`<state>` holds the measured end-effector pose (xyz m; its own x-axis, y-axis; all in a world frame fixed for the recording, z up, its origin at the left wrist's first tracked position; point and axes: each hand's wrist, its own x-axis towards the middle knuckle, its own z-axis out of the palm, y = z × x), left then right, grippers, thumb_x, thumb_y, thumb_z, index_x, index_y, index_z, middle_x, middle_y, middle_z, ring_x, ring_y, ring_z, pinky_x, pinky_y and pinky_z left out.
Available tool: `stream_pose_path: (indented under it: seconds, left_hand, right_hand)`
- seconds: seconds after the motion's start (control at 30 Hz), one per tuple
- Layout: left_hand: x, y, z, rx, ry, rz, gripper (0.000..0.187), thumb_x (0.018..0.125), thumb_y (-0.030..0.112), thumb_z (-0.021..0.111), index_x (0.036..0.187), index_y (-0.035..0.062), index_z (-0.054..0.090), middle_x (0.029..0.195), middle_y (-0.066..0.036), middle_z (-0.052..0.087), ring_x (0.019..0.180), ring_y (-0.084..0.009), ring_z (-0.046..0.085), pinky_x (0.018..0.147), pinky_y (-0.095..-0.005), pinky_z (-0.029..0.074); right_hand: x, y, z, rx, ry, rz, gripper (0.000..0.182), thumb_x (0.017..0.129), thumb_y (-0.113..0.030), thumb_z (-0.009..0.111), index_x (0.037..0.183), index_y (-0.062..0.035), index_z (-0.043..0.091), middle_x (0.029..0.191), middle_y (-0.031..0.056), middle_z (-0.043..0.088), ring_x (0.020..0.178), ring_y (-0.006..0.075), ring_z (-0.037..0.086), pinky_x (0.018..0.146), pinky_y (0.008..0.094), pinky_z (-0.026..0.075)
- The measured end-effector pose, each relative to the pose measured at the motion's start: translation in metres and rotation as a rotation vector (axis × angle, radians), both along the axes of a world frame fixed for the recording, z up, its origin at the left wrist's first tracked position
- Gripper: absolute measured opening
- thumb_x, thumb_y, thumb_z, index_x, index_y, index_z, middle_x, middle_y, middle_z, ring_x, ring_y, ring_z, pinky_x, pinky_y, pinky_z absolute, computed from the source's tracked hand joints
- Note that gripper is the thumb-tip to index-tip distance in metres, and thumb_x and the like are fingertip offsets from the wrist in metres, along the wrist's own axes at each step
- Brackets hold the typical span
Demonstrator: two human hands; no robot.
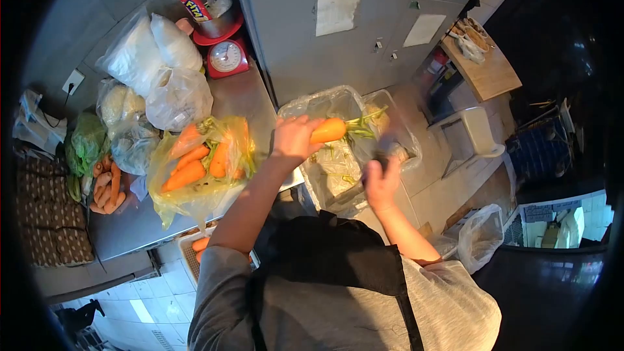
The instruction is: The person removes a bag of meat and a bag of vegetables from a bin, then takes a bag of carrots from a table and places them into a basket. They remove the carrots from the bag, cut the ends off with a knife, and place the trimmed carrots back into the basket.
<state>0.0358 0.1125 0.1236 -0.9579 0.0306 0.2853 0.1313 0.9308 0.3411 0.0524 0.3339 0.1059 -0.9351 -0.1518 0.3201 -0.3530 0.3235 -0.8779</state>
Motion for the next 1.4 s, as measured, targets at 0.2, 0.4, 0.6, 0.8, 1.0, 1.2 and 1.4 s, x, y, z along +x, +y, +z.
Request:
stream_pose_path:
  seconds: [0.2, 0.4, 0.6, 0.8, 1.0, 1.2, 1.4]
  left_hand:
    - [0.010, -0.010, -0.017, 0.287, 0.082, 0.039, 0.062, 0.062, 0.041, 0.076, 0.118, 0.0209, 0.059, 0.089, -0.009, 0.059, 0.088, -0.0298, 0.058, 0.082, -0.0422, 0.043]
    - [0.139, -0.024, -0.008, 0.399, 0.286, 0.256, 0.067, 0.065, 0.042, 0.076, 0.120, 0.0116, 0.054, 0.096, -0.015, 0.059, 0.085, -0.0326, 0.056, 0.076, -0.0392, 0.044]
    - [0.309, -0.034, -0.123, 0.852, 0.641, 1.256, 0.058, 0.072, 0.027, 0.076, 0.115, -0.0016, 0.050, 0.098, -0.017, 0.059, 0.094, -0.0301, 0.058, 0.082, -0.0367, 0.046]
    - [0.403, -0.052, -0.259, 0.826, 0.261, 2.039, 0.064, 0.084, 0.038, 0.061, 0.127, -0.0030, 0.039, 0.117, -0.026, 0.050, 0.108, -0.0392, 0.050, 0.094, -0.0426, 0.038]
    - [0.376, -0.107, -0.235, 0.693, 0.137, 1.795, 0.056, 0.088, 0.033, 0.056, 0.128, -0.0024, 0.039, 0.120, -0.028, 0.043, 0.111, -0.0424, 0.043, 0.096, -0.0446, 0.034]
    - [0.254, -0.144, -0.010, 0.193, 0.610, 0.854, 0.023, 0.082, 0.004, 0.055, 0.105, 0.0017, 0.053, 0.097, -0.017, 0.057, 0.093, -0.0314, 0.055, 0.084, -0.0372, 0.044]
    - [0.140, -0.174, -0.062, 0.402, 0.084, 0.570, 0.027, 0.073, 0.017, 0.068, 0.094, 0.0017, 0.062, 0.093, -0.018, 0.063, 0.092, -0.0334, 0.058, 0.079, -0.0397, 0.047]
  right_hand:
    - [0.021, 0.035, -0.130, 0.719, -0.568, 0.097, 0.046, 0.082, -0.040, 0.058, 0.097, 0.0035, 0.057, 0.084, 0.0311, 0.060, 0.084, 0.0458, 0.059, 0.076, 0.0498, 0.046]
    - [-0.007, 0.070, -0.169, 1.081, -0.412, 0.384, 0.045, 0.082, -0.040, 0.059, 0.091, 0.0041, 0.060, 0.087, 0.0295, 0.061, 0.087, 0.0429, 0.060, 0.076, 0.0487, 0.047]
    - [-0.029, 0.106, -0.203, 1.431, -0.538, 0.620, 0.045, 0.083, -0.041, 0.059, 0.081, 0.0043, 0.060, 0.071, 0.0255, 0.060, 0.067, 0.0379, 0.061, 0.059, 0.0437, 0.048]
    - [-0.016, 0.064, -0.159, 1.252, -0.525, 0.530, 0.041, 0.083, -0.037, 0.060, 0.080, 0.0042, 0.057, 0.060, 0.0205, 0.057, 0.051, 0.0302, 0.058, 0.046, 0.0394, 0.046]
    - [-0.027, 0.041, -0.165, 1.029, -0.580, 0.337, 0.039, 0.083, -0.034, 0.061, 0.084, 0.0046, 0.054, 0.056, 0.0189, 0.057, 0.042, 0.0271, 0.058, 0.039, 0.0371, 0.046]
    - [0.005, 0.045, -0.146, 0.980, -0.626, 0.185, 0.038, 0.082, -0.032, 0.061, 0.089, 0.0042, 0.052, 0.063, 0.0218, 0.060, 0.046, 0.0288, 0.061, 0.041, 0.0385, 0.048]
    - [0.026, 0.066, -0.158, 0.954, -0.741, 0.123, 0.039, 0.083, -0.034, 0.059, 0.091, 0.0034, 0.052, 0.065, 0.0213, 0.060, 0.051, 0.0315, 0.062, 0.048, 0.0393, 0.051]
